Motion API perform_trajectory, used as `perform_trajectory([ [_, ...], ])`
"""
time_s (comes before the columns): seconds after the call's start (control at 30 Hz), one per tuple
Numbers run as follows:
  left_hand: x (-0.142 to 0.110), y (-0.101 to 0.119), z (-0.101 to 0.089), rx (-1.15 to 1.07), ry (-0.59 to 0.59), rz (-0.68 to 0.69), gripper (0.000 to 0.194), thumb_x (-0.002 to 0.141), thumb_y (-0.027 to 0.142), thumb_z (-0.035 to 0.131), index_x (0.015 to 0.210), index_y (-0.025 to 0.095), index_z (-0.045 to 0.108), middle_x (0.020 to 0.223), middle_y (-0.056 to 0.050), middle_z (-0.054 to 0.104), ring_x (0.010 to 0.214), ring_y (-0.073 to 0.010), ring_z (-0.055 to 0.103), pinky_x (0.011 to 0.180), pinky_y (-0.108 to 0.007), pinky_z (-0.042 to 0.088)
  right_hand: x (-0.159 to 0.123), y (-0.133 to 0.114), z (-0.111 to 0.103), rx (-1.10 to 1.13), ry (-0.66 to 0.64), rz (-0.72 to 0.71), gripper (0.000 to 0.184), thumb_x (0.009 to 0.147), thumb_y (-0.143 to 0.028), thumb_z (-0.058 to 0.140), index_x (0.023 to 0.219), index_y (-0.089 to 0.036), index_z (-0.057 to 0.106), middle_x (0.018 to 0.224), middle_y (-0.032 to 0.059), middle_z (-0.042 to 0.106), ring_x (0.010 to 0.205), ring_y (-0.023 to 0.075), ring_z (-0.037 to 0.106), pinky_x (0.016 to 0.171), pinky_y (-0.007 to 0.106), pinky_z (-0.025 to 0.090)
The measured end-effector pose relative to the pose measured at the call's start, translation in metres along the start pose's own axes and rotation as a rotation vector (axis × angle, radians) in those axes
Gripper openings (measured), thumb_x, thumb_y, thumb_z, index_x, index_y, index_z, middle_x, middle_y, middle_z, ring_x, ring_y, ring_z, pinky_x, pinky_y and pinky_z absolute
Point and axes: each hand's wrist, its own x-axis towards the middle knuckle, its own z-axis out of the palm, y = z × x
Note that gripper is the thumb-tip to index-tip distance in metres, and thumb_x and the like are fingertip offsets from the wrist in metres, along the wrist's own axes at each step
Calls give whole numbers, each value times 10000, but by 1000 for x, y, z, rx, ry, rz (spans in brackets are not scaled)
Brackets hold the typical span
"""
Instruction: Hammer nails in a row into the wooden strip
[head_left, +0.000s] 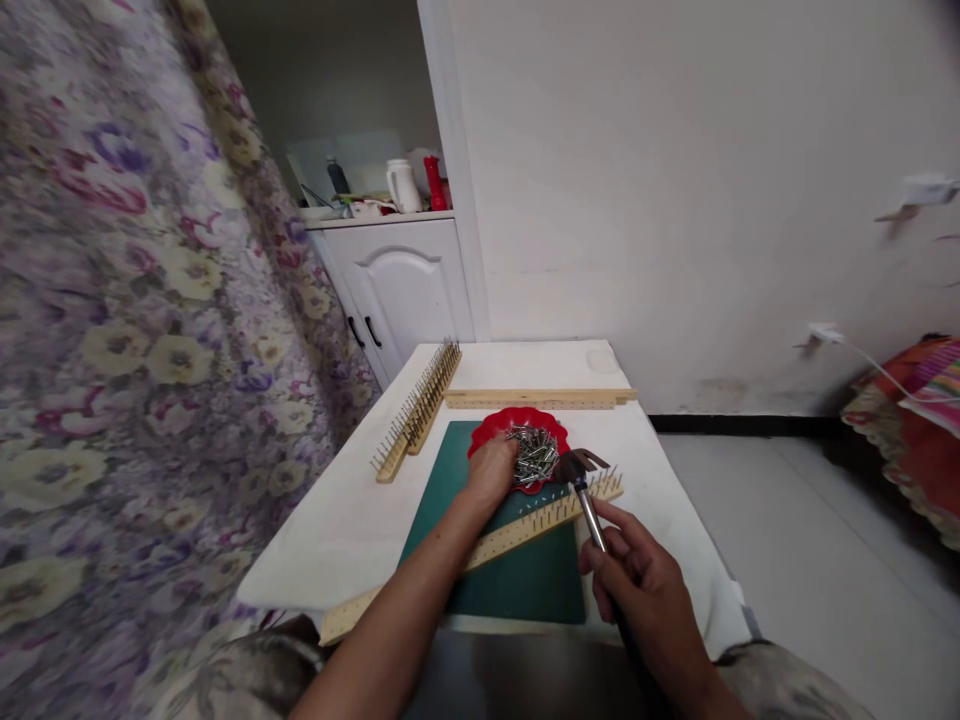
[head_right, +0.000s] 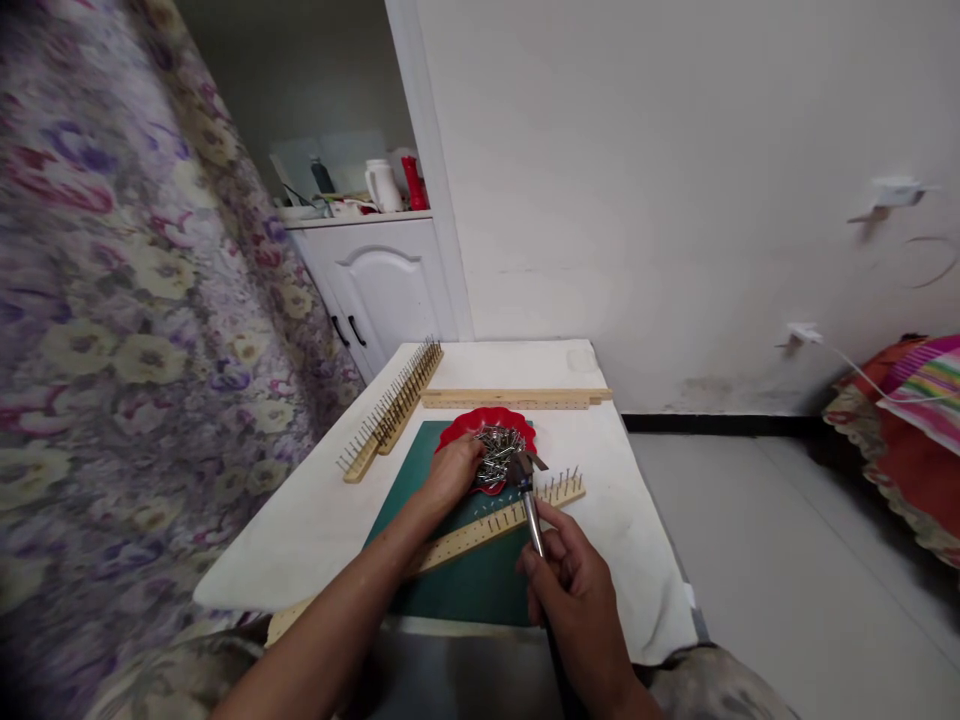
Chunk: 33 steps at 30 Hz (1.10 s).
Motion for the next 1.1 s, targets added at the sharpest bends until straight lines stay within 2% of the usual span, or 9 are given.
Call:
perform_trajectory([
  [0.13,-5,1,-5,0,9,-15,180,824,178,473,736,168,629,825,-75,641,753,-192,582,659,-258,387,1,-1,-1,-6,3,-4,432,852,-345,609,1246,-215,490,689,-31,562,422,63,419,391,177,302],
  [0.27,-19,0,-21,-15,46,5,172,822,162,458,758,182,617,821,-65,622,741,-185,568,644,-253,370,0,-3,0,-8,-1,-15,413,855,-338,603,1232,-204,498,684,-32,564,413,58,414,392,177,302],
  [0.47,-68,-4,-52,-130,180,-3,138,806,124,444,785,189,563,814,-30,590,736,-162,547,638,-245,365,1,-1,6,-4,14,-40,443,820,-329,635,1223,-195,508,658,-39,569,416,69,421,381,173,331],
  [0.57,-102,9,-66,-313,209,-12,121,813,144,448,745,182,541,752,-11,560,705,-146,532,635,-235,374,2,5,9,37,27,-58,483,778,-300,683,1221,-204,517,696,-28,586,466,86,456,398,174,377],
  [0.73,-148,45,-72,-529,82,84,116,834,151,449,755,181,528,735,1,533,680,-125,511,619,-220,366,-1,13,14,44,9,-38,513,769,-264,697,1240,-208,502,687,-42,559,477,84,438,397,163,374],
  [0.9,-158,59,-69,-549,46,118,116,803,102,468,739,178,528,733,-5,531,688,-130,486,625,-231,346,-7,16,17,58,-63,-21,479,775,-273,687,1214,-195,511,614,-73,484,430,68,379,368,155,329],
  [1.03,-157,59,-71,-631,54,91,125,803,96,466,731,178,526,720,-4,523,692,-131,484,633,-232,347,-10,14,17,56,-52,-37,449,780,-286,684,1193,-199,530,570,-99,392,404,56,337,358,150,299],
  [1.1,-158,60,-71,-670,43,84,124,795,90,478,717,177,520,712,0,519,689,-127,483,627,-227,345,-10,12,17,50,-49,-41,451,793,-299,670,1204,-199,513,572,-100,406,395,50,329,357,148,288],
])
